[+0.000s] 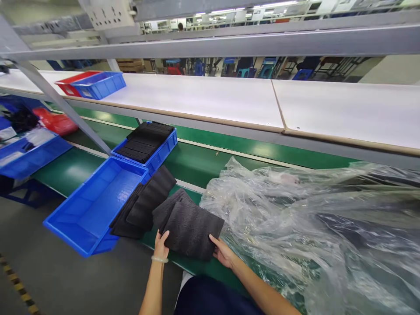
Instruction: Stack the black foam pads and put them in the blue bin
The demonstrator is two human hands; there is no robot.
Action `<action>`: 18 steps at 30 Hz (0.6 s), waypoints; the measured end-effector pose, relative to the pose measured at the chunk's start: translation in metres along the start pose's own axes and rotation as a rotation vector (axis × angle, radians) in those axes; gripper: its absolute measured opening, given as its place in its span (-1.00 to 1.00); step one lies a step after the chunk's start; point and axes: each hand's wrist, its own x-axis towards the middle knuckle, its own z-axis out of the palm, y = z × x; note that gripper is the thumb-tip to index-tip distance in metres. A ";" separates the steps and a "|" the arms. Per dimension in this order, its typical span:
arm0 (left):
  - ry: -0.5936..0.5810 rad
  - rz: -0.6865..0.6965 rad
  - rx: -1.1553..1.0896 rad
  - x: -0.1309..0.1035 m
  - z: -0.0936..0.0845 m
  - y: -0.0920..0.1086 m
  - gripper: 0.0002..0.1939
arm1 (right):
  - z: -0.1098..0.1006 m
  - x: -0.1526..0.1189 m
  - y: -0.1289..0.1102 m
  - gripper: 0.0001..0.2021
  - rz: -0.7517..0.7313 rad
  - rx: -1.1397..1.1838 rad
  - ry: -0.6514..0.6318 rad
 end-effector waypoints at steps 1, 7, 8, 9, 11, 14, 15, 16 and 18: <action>0.035 0.021 -0.045 -0.005 -0.004 0.006 -0.11 | 0.010 0.003 -0.023 -0.27 -0.029 0.131 -0.071; 0.043 0.276 0.019 -0.013 -0.041 0.040 -0.18 | 0.064 0.071 -0.157 -0.31 -0.264 -0.153 -0.372; 0.041 0.322 0.128 -0.009 -0.048 0.043 -0.18 | 0.069 0.089 -0.169 -0.34 -0.306 -0.269 -0.426; 0.050 0.358 0.243 -0.004 -0.055 0.045 -0.18 | 0.075 0.107 -0.177 -0.37 -0.338 -0.370 -0.471; 0.102 0.400 0.421 0.008 -0.071 0.047 -0.16 | 0.085 0.141 -0.179 -0.38 -0.377 -0.524 -0.504; 0.244 0.435 0.579 0.018 -0.099 0.044 -0.08 | 0.095 0.177 -0.163 -0.15 -0.371 -0.656 -0.434; 0.298 0.435 0.619 0.019 -0.110 0.042 -0.04 | 0.097 0.185 -0.157 -0.03 -0.355 -0.696 -0.413; 0.351 0.431 0.657 0.019 -0.121 0.039 0.01 | 0.097 0.191 -0.153 0.08 -0.325 -0.730 -0.405; 0.454 0.418 0.729 0.017 -0.140 0.033 0.12 | 0.095 0.204 -0.154 0.19 -0.274 -0.733 -0.410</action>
